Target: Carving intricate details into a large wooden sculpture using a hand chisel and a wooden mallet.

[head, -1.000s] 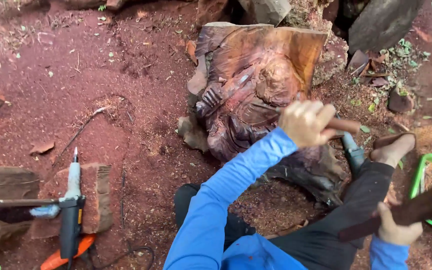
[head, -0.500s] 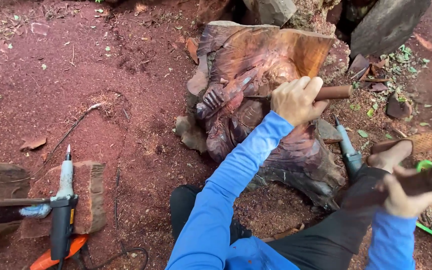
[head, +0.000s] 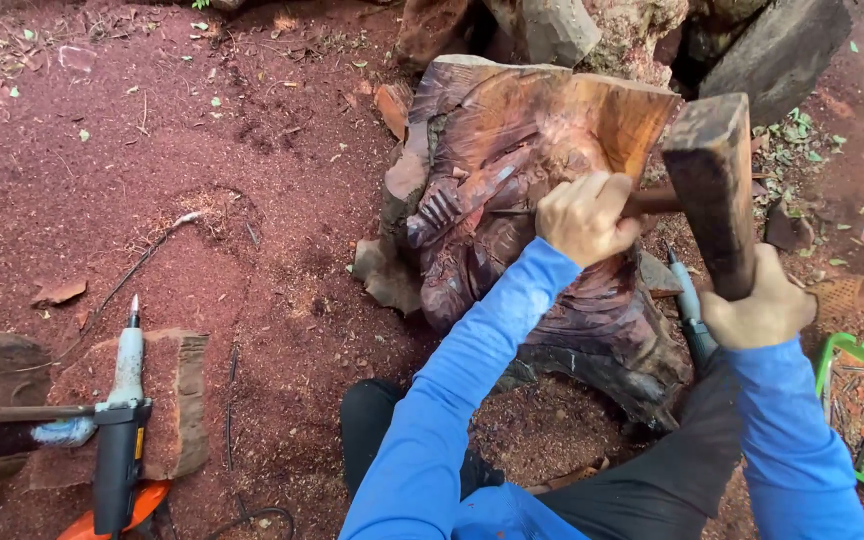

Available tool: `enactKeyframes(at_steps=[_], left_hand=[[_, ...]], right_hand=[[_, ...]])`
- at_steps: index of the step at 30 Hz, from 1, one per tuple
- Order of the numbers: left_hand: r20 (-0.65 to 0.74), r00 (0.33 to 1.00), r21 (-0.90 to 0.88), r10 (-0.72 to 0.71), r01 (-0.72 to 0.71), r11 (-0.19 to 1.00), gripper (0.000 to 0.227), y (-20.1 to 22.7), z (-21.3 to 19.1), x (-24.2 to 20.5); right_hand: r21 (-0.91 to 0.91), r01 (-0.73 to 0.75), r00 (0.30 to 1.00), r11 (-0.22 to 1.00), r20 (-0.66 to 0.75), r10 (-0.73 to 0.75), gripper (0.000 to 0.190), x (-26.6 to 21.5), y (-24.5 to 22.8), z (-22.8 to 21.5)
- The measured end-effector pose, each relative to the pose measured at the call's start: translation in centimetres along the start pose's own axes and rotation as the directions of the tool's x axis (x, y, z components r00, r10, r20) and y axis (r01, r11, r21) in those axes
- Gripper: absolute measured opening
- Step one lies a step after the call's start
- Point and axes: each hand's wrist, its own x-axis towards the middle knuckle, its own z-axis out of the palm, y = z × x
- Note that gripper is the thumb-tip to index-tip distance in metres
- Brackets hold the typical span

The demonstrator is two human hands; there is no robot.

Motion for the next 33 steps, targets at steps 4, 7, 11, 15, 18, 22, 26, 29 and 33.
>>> enactKeyframes(at_steps=[4, 7, 11, 15, 18, 22, 26, 29, 33], left_hand=[[-0.021, 1.000, 0.022, -0.004, 0.004, 1.000, 0.024, -0.2, -0.3, -0.3], [0.008, 1.000, 0.040, -0.023, 0.023, 0.999, 0.023, -0.3, 0.0, -0.2], [0.106, 0.994, -0.054, -0.012, 0.018, 0.998, 0.017, 1.8, 0.3, -0.9], [0.030, 0.999, -0.054, 0.024, -0.022, 0.998, 0.021, 2.3, 0.6, 0.5], [0.133, 0.990, -0.039, -0.038, 0.044, 0.998, 0.025, 0.9, 1.8, 0.3], [0.032, 0.999, -0.029, -0.021, 0.022, 0.999, 0.028, 0.5, 1.4, 0.5], [-0.032, 0.998, -0.066, 0.045, -0.047, 0.997, 0.019, 0.3, 0.1, 0.9], [-0.081, 0.993, -0.070, 0.084, -0.090, 0.994, 0.018, 0.3, -0.3, 0.3], [-0.032, 0.999, -0.049, 0.039, -0.040, 0.998, 0.023, 0.5, 0.0, 0.8]], right_hand=[[0.340, 0.153, 0.974, 0.928, -0.209, -0.084, 0.025, -0.7, 0.7, 1.4], [0.378, 0.137, 0.988, 0.916, -0.124, -0.097, 0.031, -0.7, 0.1, 0.3], [0.415, 0.120, 0.987, 0.902, -0.145, -0.064, 0.050, -0.9, 3.1, 0.6], [0.686, 0.317, 0.946, 0.655, -0.278, -0.167, 0.058, -1.2, 2.1, -1.6], [0.619, 0.313, 0.945, 0.720, -0.281, -0.169, 0.038, -0.9, 3.1, -2.2], [0.768, 0.268, 0.958, 0.582, -0.275, -0.078, 0.026, -0.6, 1.3, -2.5], [0.389, 0.313, 0.928, 0.867, -0.318, -0.193, 0.038, -0.6, -0.2, -0.3], [0.225, 0.213, 0.951, 0.951, -0.269, -0.150, 0.036, 0.6, 3.0, 0.7], [0.632, 0.368, 0.903, 0.682, -0.416, -0.102, 0.019, 0.5, 0.0, -0.3]])
